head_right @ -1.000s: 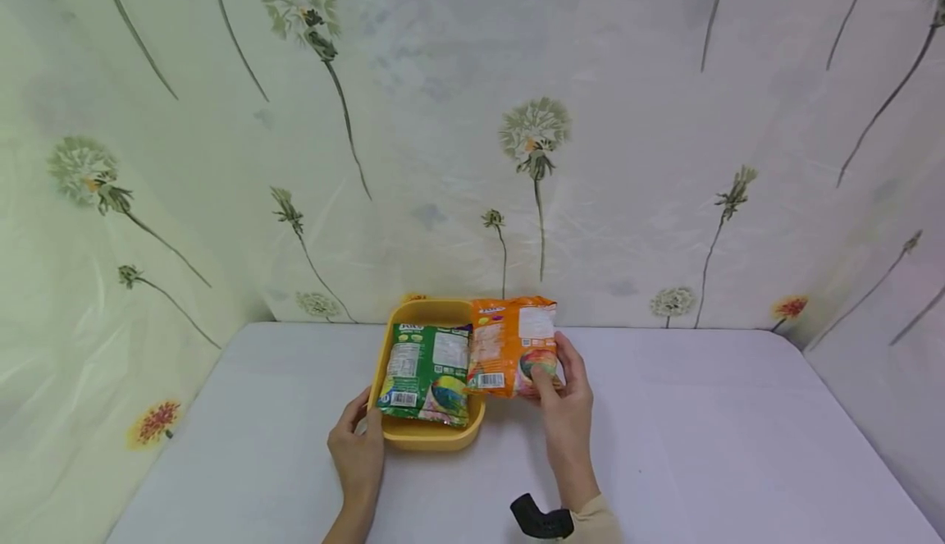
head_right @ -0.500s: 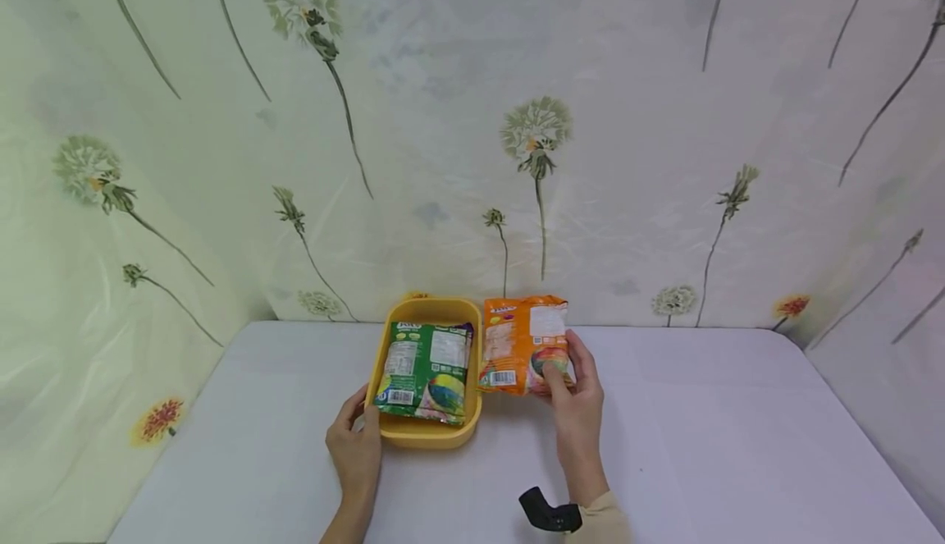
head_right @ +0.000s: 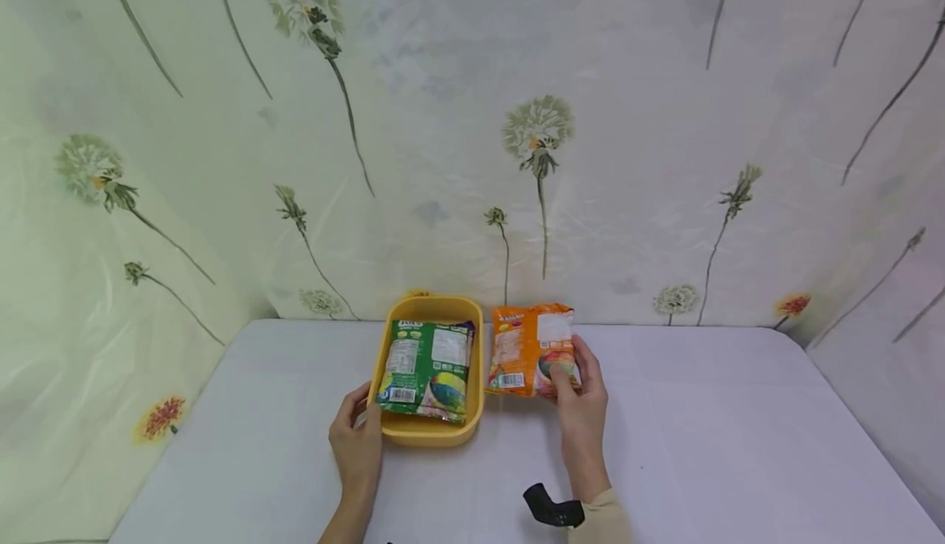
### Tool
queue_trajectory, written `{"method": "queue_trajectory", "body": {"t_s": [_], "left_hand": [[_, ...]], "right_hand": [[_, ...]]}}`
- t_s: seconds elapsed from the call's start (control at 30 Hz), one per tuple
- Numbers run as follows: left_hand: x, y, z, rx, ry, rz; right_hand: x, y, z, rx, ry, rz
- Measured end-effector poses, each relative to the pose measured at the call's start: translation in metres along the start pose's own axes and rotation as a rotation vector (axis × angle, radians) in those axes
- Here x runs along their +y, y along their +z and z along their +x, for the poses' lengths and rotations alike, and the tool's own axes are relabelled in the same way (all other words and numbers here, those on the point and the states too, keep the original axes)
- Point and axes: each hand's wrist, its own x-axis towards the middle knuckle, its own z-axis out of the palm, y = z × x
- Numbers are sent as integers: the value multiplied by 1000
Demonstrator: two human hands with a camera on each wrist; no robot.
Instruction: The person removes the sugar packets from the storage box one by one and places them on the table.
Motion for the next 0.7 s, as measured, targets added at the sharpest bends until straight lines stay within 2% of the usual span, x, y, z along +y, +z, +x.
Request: {"method": "queue_trajectory", "body": {"t_s": [0.07, 0.13, 0.27, 0.43, 0.7], "left_hand": [[0, 0, 0, -3, 2, 1], [-10, 2, 4, -5, 4, 1], [-17, 2, 5, -9, 17, 1], [-18, 2, 4, -7, 20, -3], [-18, 2, 5, -4, 21, -12]], "right_hand": [[3, -1, 1, -2, 11, -2], [6, -2, 2, 0, 23, -16], [14, -4, 4, -9, 35, -32], [23, -5, 6, -19, 43, -42], [30, -9, 11, -77, 71, -173]]}}
